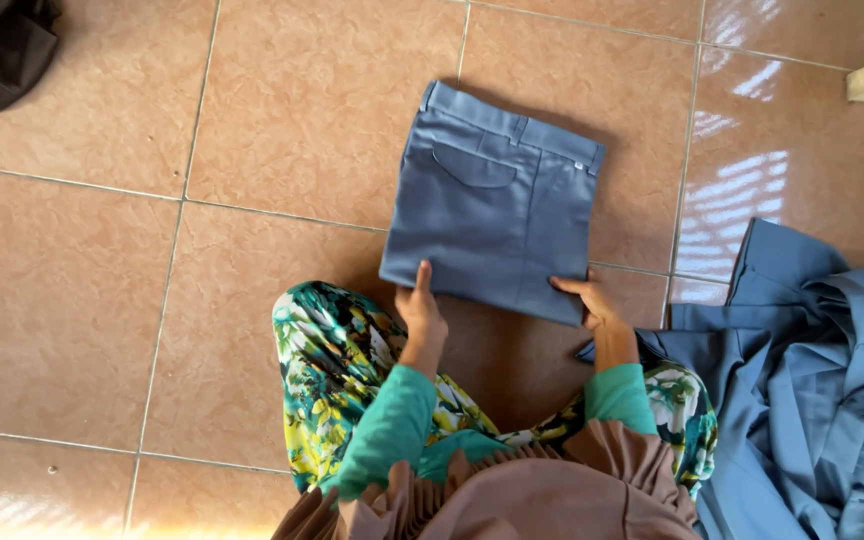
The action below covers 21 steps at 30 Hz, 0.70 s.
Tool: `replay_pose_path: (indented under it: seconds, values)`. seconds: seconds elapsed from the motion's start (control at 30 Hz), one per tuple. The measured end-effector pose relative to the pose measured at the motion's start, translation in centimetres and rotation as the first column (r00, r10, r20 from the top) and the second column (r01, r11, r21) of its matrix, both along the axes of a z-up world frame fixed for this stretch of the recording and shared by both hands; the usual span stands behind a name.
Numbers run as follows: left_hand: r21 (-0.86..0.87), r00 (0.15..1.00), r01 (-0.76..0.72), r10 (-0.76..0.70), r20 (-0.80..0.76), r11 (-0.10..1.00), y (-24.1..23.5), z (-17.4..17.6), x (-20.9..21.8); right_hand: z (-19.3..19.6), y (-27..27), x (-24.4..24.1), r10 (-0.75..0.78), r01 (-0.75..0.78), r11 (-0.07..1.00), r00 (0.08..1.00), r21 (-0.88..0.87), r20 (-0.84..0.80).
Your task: The person sits on a tiled floor and folds multiple pairs of grey trousers by hand. They smooth each pair, fold the legs together, fold the garment in half, and then fold it into a compact rectangle before stacking it with previously folded pairs.
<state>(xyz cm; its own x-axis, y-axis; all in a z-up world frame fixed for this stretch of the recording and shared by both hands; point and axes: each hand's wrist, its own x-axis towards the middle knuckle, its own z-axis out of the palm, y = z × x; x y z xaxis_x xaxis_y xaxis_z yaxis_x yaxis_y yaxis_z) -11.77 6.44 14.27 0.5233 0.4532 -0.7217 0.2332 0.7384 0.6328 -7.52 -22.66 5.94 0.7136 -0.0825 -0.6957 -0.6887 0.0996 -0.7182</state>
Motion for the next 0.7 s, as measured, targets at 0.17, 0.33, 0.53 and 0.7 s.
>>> replay_pose_path:
  seconds: [0.17, 0.33, 0.53, 0.7]
  values:
    - [0.365, 0.976, 0.201, -0.155, -0.149, 0.909, -0.1, -3.8, -4.7, 2.5, -0.6, -3.5, 0.088, -0.054, 0.965, 0.989, -0.256, 0.123]
    - [0.931, 0.884, 0.336, -0.390, -0.259, 0.142, -3.3, -4.2, -2.4, -2.9, 1.8, -3.0, 0.409, 0.175, 0.360, 0.853, -0.916, 0.324]
    - [0.739, 0.544, 0.355, -0.517, -0.661, -0.572, -7.7, -13.6, -0.2, -2.2, 10.8, -2.7, 0.691, 0.094, 0.289, 0.668, -0.953, 0.275]
    - [0.727, 0.700, 0.267, -0.391, -0.597, -0.632, -0.4, -13.5, 2.5, -2.0, 7.5, -2.2, 0.673, 0.083, -0.009, 0.738, -0.997, 0.055]
